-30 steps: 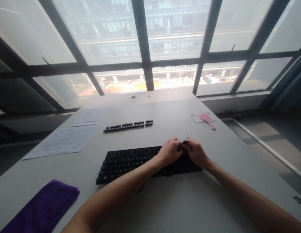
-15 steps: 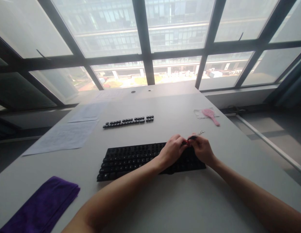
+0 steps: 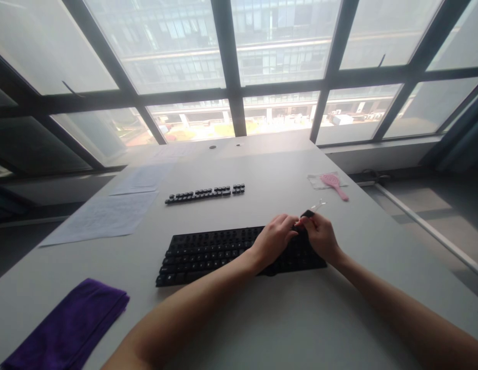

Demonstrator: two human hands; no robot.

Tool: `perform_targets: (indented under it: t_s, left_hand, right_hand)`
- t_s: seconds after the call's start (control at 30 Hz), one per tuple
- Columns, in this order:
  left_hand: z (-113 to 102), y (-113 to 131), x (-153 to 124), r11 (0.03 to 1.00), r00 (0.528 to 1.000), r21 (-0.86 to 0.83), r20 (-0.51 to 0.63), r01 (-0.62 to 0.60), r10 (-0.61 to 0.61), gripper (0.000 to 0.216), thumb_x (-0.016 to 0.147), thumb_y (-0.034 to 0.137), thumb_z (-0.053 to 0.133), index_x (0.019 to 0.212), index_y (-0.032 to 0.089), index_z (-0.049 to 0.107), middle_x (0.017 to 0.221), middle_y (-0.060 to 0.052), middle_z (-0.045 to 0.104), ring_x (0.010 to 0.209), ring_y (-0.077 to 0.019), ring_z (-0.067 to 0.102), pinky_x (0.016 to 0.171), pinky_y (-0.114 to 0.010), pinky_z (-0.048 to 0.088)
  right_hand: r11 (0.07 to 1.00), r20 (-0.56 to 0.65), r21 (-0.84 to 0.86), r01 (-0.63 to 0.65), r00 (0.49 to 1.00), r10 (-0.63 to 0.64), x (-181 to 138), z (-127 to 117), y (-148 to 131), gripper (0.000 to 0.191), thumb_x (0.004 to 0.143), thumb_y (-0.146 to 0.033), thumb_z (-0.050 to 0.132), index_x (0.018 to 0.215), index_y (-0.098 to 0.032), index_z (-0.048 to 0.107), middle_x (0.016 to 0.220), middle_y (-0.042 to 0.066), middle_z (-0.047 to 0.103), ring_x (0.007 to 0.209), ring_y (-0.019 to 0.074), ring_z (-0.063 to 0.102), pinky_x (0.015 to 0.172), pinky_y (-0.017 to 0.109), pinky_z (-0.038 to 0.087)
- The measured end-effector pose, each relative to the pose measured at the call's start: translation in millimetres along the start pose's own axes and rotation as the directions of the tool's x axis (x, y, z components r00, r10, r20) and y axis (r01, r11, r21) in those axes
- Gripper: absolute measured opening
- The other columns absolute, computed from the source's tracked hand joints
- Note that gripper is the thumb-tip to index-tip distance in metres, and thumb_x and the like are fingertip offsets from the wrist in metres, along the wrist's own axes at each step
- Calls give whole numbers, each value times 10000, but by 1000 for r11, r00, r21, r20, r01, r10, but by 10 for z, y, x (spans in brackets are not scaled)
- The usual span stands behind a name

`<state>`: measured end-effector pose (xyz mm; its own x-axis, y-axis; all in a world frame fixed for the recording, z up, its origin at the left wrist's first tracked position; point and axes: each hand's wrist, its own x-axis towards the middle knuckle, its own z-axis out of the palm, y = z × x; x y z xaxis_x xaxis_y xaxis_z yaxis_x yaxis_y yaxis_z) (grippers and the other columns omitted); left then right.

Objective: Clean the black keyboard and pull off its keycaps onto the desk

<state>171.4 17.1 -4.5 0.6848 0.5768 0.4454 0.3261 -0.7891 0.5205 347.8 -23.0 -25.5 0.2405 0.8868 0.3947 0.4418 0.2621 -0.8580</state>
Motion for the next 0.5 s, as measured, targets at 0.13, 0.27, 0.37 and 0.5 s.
perform_targets:
  t_s: [0.13, 0.27, 0.37, 0.5]
  left_hand:
    - [24, 11, 5, 997, 997, 23, 20, -79, 79, 219, 946, 144, 554, 1156, 202, 580, 1163, -75, 598, 1055, -198, 596, 955, -332, 511]
    - [-37, 43, 17, 999, 999, -6, 11, -44, 44, 142, 928, 173, 593, 1065, 188, 630, 1138, -82, 602, 1016, -195, 611, 925, -325, 524]
    - [-248, -17, 44, 992, 995, -96, -40, 83, -87, 79, 899, 232, 652, 963, 187, 663, 981, -51, 656, 875, -164, 639, 821, -287, 541]
    - [-709, -394, 200, 965, 960, -79, -108, 249, -257, 154, 880, 289, 664, 983, 180, 701, 883, -38, 723, 807, -167, 670, 777, -289, 542]
  right_hand:
    - [1000, 2, -12, 3, 1000, -3, 38, -13, -51, 290, 945, -375, 528, 720, -201, 587, 634, 12, 651, 583, 176, 589, 563, 276, 436]
    - [1000, -4, 14, -2, 1000, 2, 40, 4, -67, 301, 958, -373, 509, 738, -195, 611, 664, 27, 666, 616, 185, 609, 605, 291, 459]
    - [998, 42, 63, -25, 999, 22, 31, 22, -45, 330, 970, -379, 498, 737, -193, 638, 699, 41, 692, 649, 192, 629, 657, 307, 481]
    - [995, 68, 93, -35, 997, 28, 28, 47, -10, 336, 971, -389, 509, 734, -198, 651, 717, 40, 703, 665, 191, 625, 682, 312, 482]
